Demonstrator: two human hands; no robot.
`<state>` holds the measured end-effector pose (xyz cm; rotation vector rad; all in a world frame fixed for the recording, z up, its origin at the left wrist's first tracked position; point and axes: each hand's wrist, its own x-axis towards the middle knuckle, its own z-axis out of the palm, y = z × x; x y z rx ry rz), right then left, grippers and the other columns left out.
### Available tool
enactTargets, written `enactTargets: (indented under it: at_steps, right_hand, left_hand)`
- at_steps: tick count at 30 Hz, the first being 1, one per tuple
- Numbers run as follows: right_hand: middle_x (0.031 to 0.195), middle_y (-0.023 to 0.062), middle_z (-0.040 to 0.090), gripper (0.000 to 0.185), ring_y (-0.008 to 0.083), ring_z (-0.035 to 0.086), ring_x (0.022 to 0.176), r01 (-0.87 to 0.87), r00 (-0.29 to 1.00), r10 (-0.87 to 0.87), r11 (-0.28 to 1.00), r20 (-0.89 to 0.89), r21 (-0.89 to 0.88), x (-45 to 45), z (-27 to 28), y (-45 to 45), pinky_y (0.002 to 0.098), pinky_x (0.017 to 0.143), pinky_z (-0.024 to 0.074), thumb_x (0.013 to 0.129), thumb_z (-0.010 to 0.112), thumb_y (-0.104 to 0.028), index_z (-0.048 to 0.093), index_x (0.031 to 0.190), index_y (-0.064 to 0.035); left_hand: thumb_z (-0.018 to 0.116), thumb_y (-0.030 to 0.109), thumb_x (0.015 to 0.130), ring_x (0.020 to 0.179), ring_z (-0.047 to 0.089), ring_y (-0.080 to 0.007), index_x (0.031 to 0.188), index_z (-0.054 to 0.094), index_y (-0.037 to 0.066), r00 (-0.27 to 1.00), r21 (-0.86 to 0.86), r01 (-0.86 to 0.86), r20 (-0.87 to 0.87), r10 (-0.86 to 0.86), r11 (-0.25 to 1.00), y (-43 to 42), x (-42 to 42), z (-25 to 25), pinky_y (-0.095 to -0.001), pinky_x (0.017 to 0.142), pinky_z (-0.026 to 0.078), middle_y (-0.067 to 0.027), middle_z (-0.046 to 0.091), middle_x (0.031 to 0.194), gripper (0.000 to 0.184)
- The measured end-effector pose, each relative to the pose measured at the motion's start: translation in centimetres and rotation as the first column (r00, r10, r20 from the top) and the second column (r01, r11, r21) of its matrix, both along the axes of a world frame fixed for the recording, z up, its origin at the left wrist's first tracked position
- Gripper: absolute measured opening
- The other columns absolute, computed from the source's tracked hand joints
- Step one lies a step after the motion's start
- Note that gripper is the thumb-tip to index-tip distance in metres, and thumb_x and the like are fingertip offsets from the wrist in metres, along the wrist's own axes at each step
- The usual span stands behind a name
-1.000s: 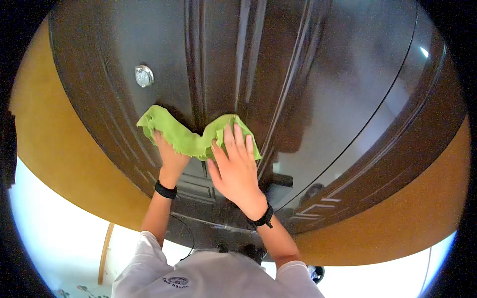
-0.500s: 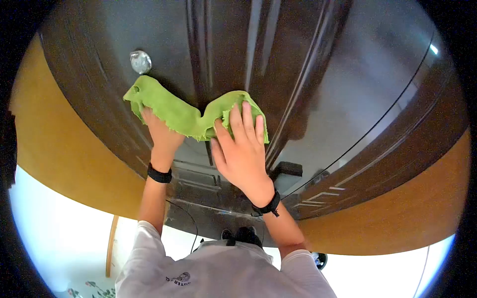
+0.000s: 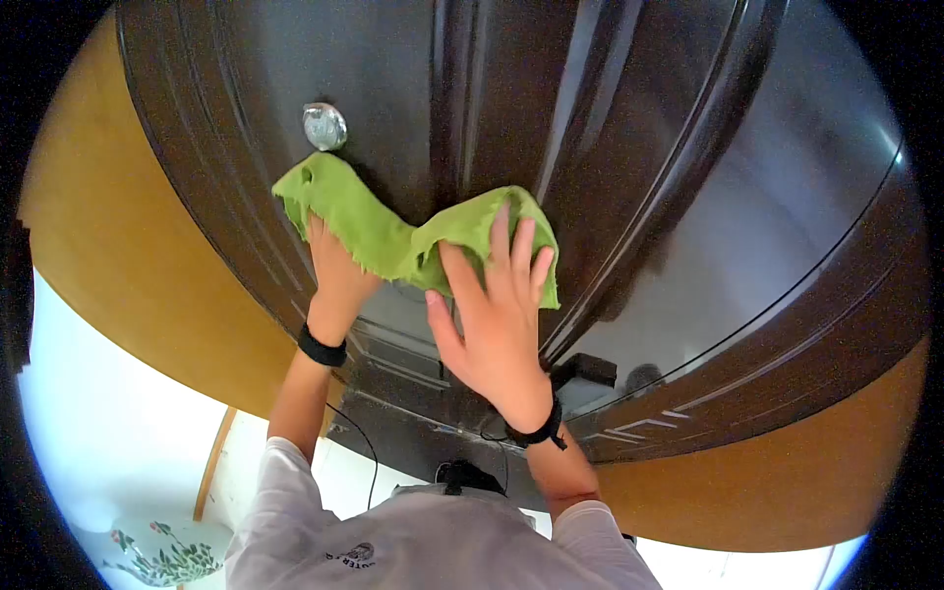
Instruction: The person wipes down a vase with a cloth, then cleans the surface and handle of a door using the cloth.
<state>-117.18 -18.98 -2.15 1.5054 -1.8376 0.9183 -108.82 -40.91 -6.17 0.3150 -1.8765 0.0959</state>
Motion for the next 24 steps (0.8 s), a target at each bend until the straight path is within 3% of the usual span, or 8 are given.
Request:
enactTargets:
  at_steps: [6,11,13,18,24]
  right_hand:
    - [0.149,0.0343,0.042,0.043,0.0596,0.038,0.134,0.042,0.999,-0.043,0.995,0.011,0.096,-0.7,-2.0,0.1,0.0717,0.111,0.0215,0.091,0.071,-0.025,0.064,0.128,-0.0045]
    - [0.149,0.036,0.04,0.044,0.0613,0.037,0.134,0.058,0.998,-0.058,0.997,0.012,0.046,-0.9,-2.2,0.4,0.0729,0.111,0.0197,0.091,0.071,-0.027,0.064,0.128,-0.0038]
    - [0.149,0.0364,0.04,0.044,0.0623,0.036,0.134,0.11,0.994,-0.11,0.993,0.013,0.038,-0.2,-3.0,0.4,0.073,0.112,0.0193,0.091,0.072,-0.027,0.064,0.128,-0.0036]
    - [0.149,0.0421,0.034,0.046,0.065,0.03,0.139,0.177,0.983,-0.176,0.984,0.046,0.002,0.4,-3.4,-1.3,0.0763,0.115,0.0129,0.087,0.073,-0.022,0.063,0.126,0.0003]
    - [0.158,0.039,0.026,0.048,0.0661,0.014,0.147,0.359,0.933,-0.356,0.93,0.049,-0.08,2.3,-2.3,-4.6,0.0751,0.117,0.0089,0.085,0.07,-0.018,0.06,0.129,-0.0004]
  left_hand:
    - [0.073,0.045,0.082,0.132,0.046,-0.0467,0.134,0.062,0.008,1.0,-0.046,-0.028,0.009,0.029,0.999,-0.8,-0.7,-0.2,-0.0695,0.117,0.021,-0.0185,0.057,0.137,0.064]
    - [0.076,0.047,0.079,0.129,0.048,-0.0458,0.13,0.064,0.009,0.998,0.024,0.022,-0.064,-0.021,0.999,-0.8,-1.5,-0.1,-0.0669,0.115,0.026,-0.016,0.058,0.136,0.065]
    - [0.076,0.048,0.079,0.13,0.048,-0.0461,0.131,0.064,0.009,0.998,-0.033,0.028,-0.055,-0.029,0.999,-0.5,-1.4,-0.1,-0.0678,0.114,0.026,-0.0165,0.058,0.137,0.067]
    - [0.075,0.05,0.08,0.134,0.046,-0.0467,0.135,0.064,0.009,0.994,-0.033,0.095,0.053,-0.093,0.995,-1.9,-1.4,-1.8,-0.0721,0.112,0.024,-0.0176,0.057,0.139,0.069]
    - [0.075,0.04,0.079,0.125,0.054,-0.044,0.127,0.069,0.008,0.975,-0.072,0.195,0.122,-0.186,0.978,-1.7,-0.6,-0.1,-0.0719,0.109,0.026,-0.0177,0.062,0.13,0.058]
